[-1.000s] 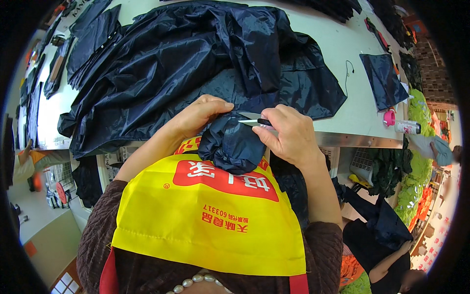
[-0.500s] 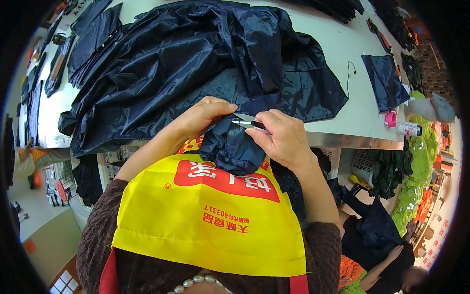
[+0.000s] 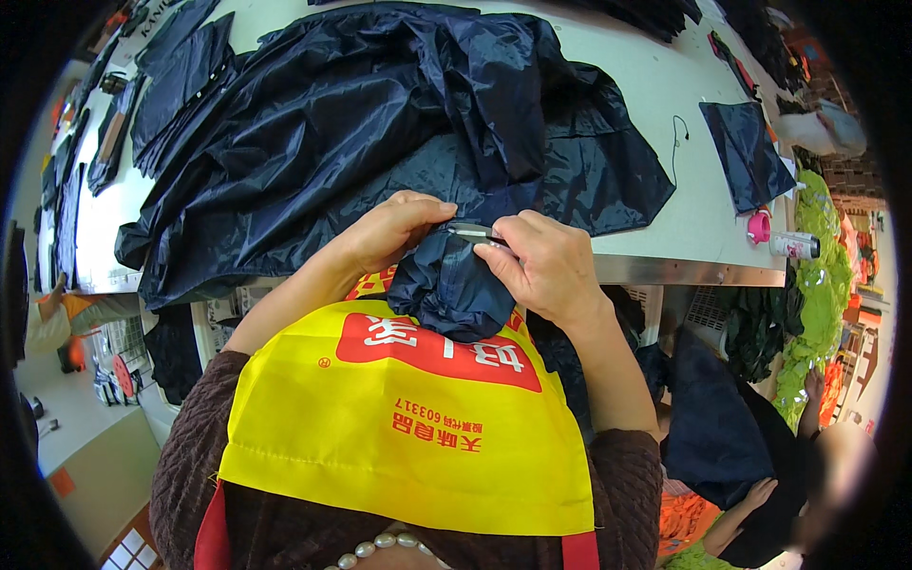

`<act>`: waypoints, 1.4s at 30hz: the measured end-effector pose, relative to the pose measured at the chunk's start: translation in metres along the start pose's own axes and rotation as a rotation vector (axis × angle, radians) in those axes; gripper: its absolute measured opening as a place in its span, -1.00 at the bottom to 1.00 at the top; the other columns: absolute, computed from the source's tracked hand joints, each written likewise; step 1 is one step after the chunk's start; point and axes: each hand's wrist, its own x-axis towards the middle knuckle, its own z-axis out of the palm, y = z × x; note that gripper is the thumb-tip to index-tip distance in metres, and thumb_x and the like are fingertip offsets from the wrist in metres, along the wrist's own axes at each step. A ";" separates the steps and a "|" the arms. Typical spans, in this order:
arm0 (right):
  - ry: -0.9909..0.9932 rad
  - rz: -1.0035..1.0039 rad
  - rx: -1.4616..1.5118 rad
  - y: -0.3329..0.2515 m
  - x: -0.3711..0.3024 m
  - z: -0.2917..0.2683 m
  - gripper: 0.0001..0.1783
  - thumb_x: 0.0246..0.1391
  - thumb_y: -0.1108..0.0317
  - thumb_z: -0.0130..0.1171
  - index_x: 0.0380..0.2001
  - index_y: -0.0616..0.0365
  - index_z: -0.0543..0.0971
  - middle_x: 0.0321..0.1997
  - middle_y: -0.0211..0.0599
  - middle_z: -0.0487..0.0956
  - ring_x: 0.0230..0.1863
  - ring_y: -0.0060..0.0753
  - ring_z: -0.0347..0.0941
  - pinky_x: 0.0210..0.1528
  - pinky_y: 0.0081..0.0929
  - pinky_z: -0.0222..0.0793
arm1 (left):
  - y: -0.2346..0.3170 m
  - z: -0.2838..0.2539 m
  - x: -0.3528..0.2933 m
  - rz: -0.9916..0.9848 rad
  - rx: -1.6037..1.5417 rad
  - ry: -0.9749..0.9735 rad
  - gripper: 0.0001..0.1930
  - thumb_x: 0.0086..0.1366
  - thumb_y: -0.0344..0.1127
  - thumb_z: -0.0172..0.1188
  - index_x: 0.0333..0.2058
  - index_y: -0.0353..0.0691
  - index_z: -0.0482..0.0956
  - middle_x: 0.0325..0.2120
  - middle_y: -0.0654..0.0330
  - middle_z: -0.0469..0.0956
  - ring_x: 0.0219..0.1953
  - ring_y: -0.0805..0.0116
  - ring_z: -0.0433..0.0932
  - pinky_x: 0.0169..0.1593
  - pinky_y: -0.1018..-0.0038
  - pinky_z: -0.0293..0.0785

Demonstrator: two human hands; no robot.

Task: The person folds a black jacket on a table, aligns the sleeves and edges, and places it into a clear plastic bag. They then add the packaged jacket to a stack of similar items.

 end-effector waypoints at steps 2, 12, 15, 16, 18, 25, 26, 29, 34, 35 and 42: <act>0.040 -0.051 0.029 0.007 -0.002 0.006 -0.75 0.05 0.19 0.18 -0.45 0.17 0.51 -0.55 -0.32 0.48 -0.60 -0.44 0.39 -0.57 -0.55 0.27 | -0.005 -0.003 0.003 0.002 -0.007 -0.009 -0.74 0.24 -0.22 0.12 -0.53 -0.27 0.58 -0.70 0.36 0.43 -0.68 0.64 0.28 -0.58 0.68 0.11; 0.189 0.195 0.118 -0.020 0.015 0.023 -0.61 -0.24 0.17 0.43 -0.47 0.19 0.50 -0.49 -0.26 0.51 -0.53 -0.34 0.46 -0.51 -0.50 0.36 | -0.007 0.006 0.005 0.187 0.171 0.052 -0.75 0.24 -0.27 0.05 -0.46 -0.31 0.60 -0.65 0.30 0.45 -0.61 0.63 0.30 -0.50 0.67 0.19; 0.219 0.149 0.214 -0.010 0.016 0.038 -0.81 -0.06 0.31 0.27 -0.51 0.18 0.51 -0.58 -0.34 0.49 -0.55 -0.42 0.44 -0.52 -0.55 0.33 | -0.002 0.010 -0.002 0.213 0.199 0.074 -0.74 0.24 -0.29 0.01 -0.41 -0.33 0.61 -0.59 0.26 0.51 -0.52 0.61 0.39 -0.40 0.69 0.28; 0.251 0.244 0.406 -0.007 0.014 0.034 -0.84 -0.03 0.33 0.25 -0.51 0.17 0.51 -0.59 -0.38 0.47 -0.57 -0.49 0.40 -0.54 -0.58 0.29 | 0.001 0.010 -0.002 0.180 0.190 0.075 -0.74 0.24 -0.29 0.00 -0.39 -0.34 0.62 -0.57 0.25 0.53 -0.49 0.60 0.42 -0.36 0.70 0.31; 0.301 0.429 0.804 0.000 0.007 0.026 -0.87 0.01 0.36 0.20 -0.52 0.15 0.51 -0.63 -0.46 0.43 -0.60 -0.63 0.33 -0.59 -0.64 0.20 | -0.001 0.009 -0.001 0.078 0.033 0.076 -0.73 0.24 -0.25 0.03 -0.43 -0.33 0.61 -0.51 0.21 0.59 -0.46 0.53 0.51 -0.32 0.69 0.39; -0.122 0.505 1.182 0.079 -0.091 -0.049 -0.80 -0.11 0.33 0.30 -0.42 0.18 0.54 -0.64 -0.61 0.32 -0.62 -0.79 0.15 -0.58 -0.73 0.04 | -0.006 -0.007 0.005 -0.043 -0.051 0.044 -0.74 0.23 -0.20 0.11 -0.42 -0.30 0.61 -0.46 0.20 0.61 -0.43 0.43 0.58 -0.27 0.65 0.47; -0.509 0.592 0.791 0.078 -0.099 -0.068 -0.73 -0.18 0.33 0.36 -0.38 0.20 0.54 -0.63 -0.62 0.32 -0.61 -0.79 0.16 -0.56 -0.73 0.07 | -0.005 -0.006 0.004 -0.032 -0.070 0.038 -0.76 0.21 -0.21 0.14 -0.40 -0.29 0.61 -0.45 0.21 0.61 -0.43 0.44 0.58 -0.26 0.65 0.47; -0.269 0.813 0.192 0.081 -0.130 -0.080 -0.62 -0.29 0.34 0.43 -0.34 0.21 0.55 -0.60 -0.63 0.33 -0.58 -0.79 0.16 -0.51 -0.75 0.10 | 0.004 0.002 -0.002 -0.013 0.089 -0.025 -0.82 0.13 -0.28 0.24 -0.37 -0.28 0.60 -0.45 0.24 0.60 -0.42 0.49 0.57 -0.23 0.66 0.47; 0.460 0.847 0.127 0.148 -0.136 -0.105 -0.71 0.06 0.23 0.14 -0.42 0.30 0.50 -0.59 -0.41 0.40 -0.50 -0.64 0.24 -0.39 -0.62 0.22 | 0.003 0.006 -0.002 0.065 0.211 -0.058 -0.84 0.07 -0.39 0.31 -0.34 -0.25 0.59 -0.45 0.26 0.57 -0.42 0.57 0.54 -0.20 0.66 0.46; 0.501 0.894 0.009 0.187 -0.143 -0.106 -0.70 0.05 0.20 0.14 -0.41 0.29 0.50 -0.55 -0.32 0.45 -0.48 -0.55 0.31 -0.36 -0.56 0.26 | 0.000 0.005 0.000 0.091 0.211 -0.041 -0.84 0.08 -0.37 0.30 -0.33 -0.24 0.59 -0.45 0.27 0.56 -0.41 0.57 0.54 -0.20 0.66 0.46; 0.440 1.211 -0.423 0.373 -0.184 -0.073 -0.56 -0.06 0.13 0.17 -0.21 0.26 0.48 -0.26 0.00 0.54 -0.21 0.09 0.45 -0.12 -0.13 0.34 | -0.005 -0.005 -0.007 0.099 0.140 -0.140 -0.72 -0.01 -0.53 0.33 -0.27 -0.29 0.52 -0.36 0.31 0.55 -0.32 0.58 0.49 -0.14 0.64 0.42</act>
